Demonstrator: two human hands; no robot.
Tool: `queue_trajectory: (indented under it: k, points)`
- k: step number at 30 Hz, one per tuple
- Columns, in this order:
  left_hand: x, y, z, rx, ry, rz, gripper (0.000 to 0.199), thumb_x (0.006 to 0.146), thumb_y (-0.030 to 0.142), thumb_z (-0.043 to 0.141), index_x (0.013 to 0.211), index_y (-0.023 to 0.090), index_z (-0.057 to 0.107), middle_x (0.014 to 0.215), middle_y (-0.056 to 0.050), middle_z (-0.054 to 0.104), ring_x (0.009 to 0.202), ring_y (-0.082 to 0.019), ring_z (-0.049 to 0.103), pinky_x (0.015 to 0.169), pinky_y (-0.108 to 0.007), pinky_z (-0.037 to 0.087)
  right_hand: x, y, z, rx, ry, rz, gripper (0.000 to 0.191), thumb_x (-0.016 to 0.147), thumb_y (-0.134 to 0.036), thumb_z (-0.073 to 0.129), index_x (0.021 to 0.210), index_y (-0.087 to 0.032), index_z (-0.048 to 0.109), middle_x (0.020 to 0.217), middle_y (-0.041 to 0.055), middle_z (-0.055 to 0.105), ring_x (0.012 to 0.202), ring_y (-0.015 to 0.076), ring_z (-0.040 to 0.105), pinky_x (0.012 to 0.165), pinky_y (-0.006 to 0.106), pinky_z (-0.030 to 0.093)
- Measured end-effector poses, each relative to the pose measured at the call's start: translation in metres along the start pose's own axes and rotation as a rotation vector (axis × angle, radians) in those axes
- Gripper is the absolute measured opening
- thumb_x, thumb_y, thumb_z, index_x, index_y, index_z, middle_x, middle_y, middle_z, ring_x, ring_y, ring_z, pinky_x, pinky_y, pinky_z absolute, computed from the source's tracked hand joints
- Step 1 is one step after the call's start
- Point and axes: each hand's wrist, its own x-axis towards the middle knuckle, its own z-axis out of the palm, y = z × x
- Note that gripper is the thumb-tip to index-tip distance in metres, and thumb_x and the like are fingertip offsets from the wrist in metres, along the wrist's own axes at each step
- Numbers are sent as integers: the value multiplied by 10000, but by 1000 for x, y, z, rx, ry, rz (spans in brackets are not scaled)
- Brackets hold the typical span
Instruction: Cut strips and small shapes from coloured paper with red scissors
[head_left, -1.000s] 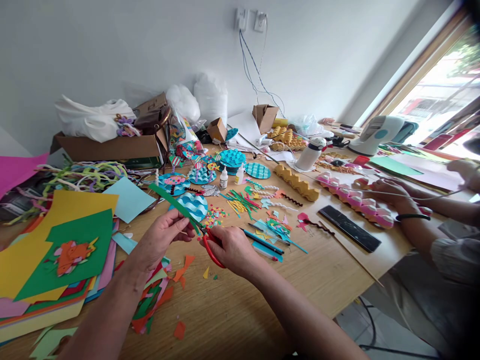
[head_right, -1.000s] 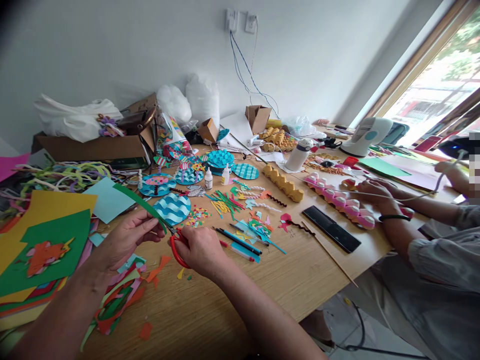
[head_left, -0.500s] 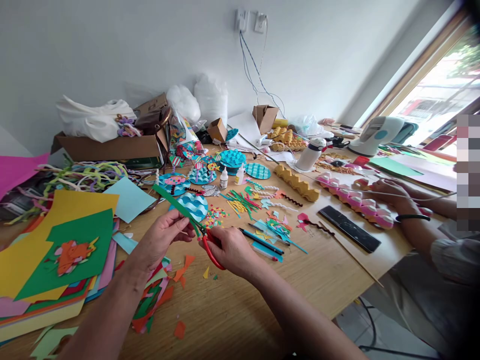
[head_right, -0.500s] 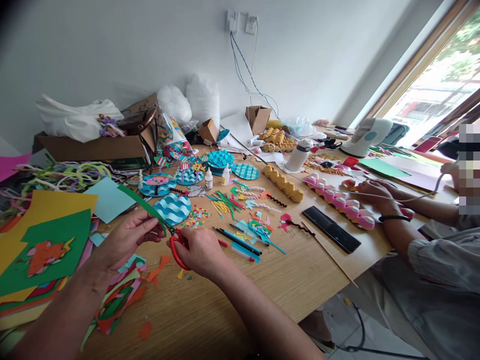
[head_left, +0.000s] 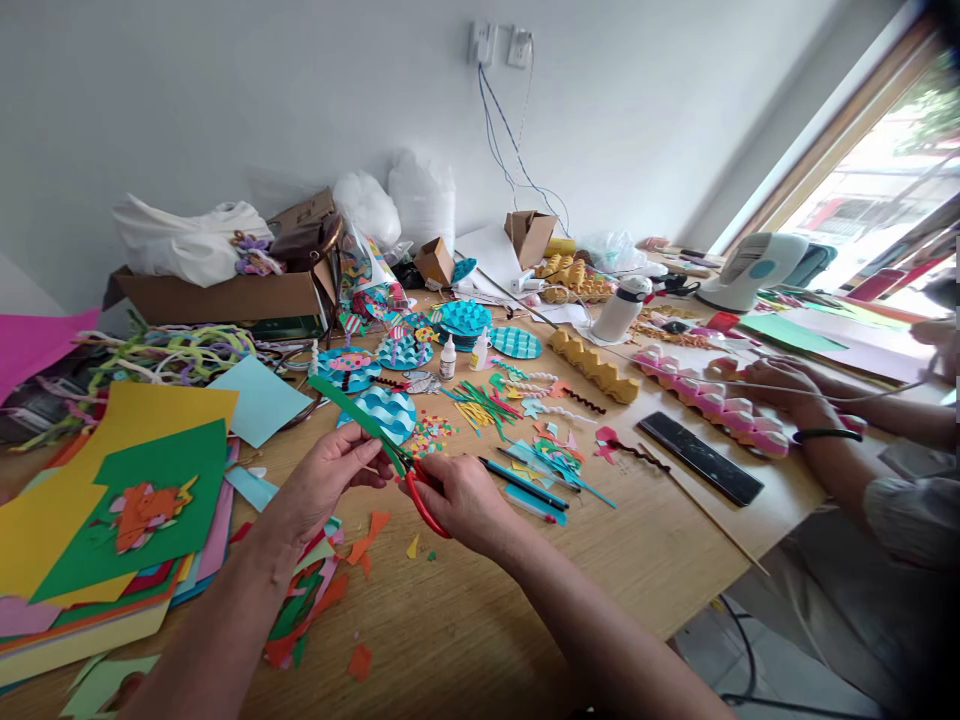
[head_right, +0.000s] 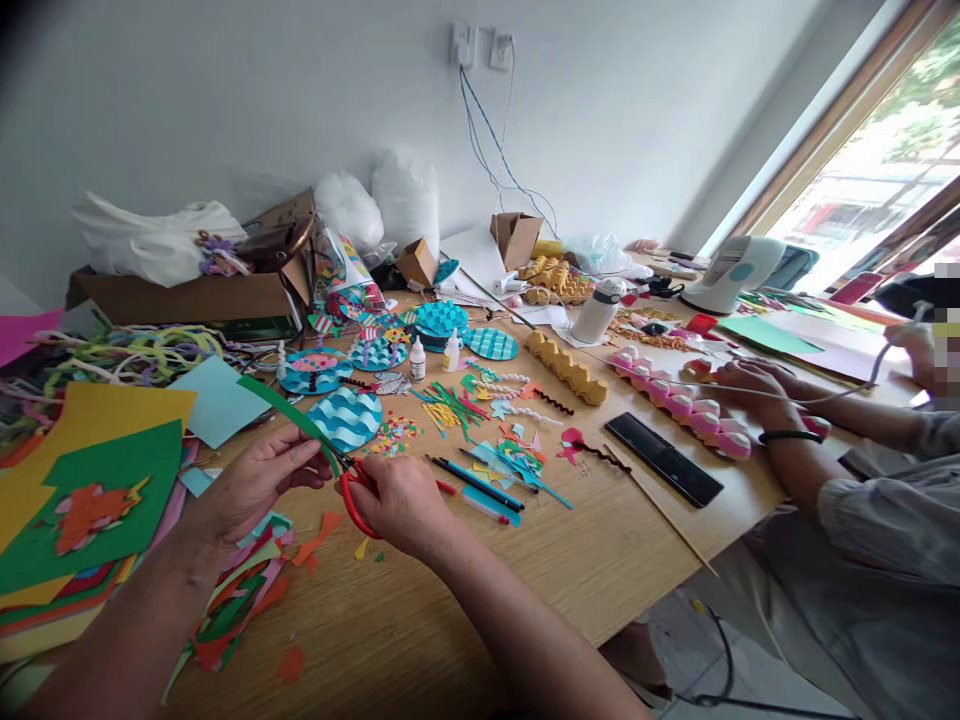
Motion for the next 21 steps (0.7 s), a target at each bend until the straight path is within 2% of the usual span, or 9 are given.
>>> queue_trajectory:
  k: [7, 21]
  points:
    - [1, -3, -7, 21, 33, 38, 153, 752, 332, 619, 740, 179, 615, 660, 6, 649, 636, -118, 613, 597, -223, 506, -1, 3, 2, 11, 9, -7, 257, 823, -314, 490, 614, -164, 479, 499, -50, 368, 475, 64, 272, 483, 214, 180]
    - [2, -2, -3, 16, 85, 31, 192, 675, 339, 679, 679, 159, 612, 600, 15, 639, 580, -109, 595, 555, -216, 499, -1, 0, 0, 77, -25, 9, 308, 823, -372, 499, 600, -164, 451, 494, -53, 379, 470, 58, 268, 465, 206, 175]
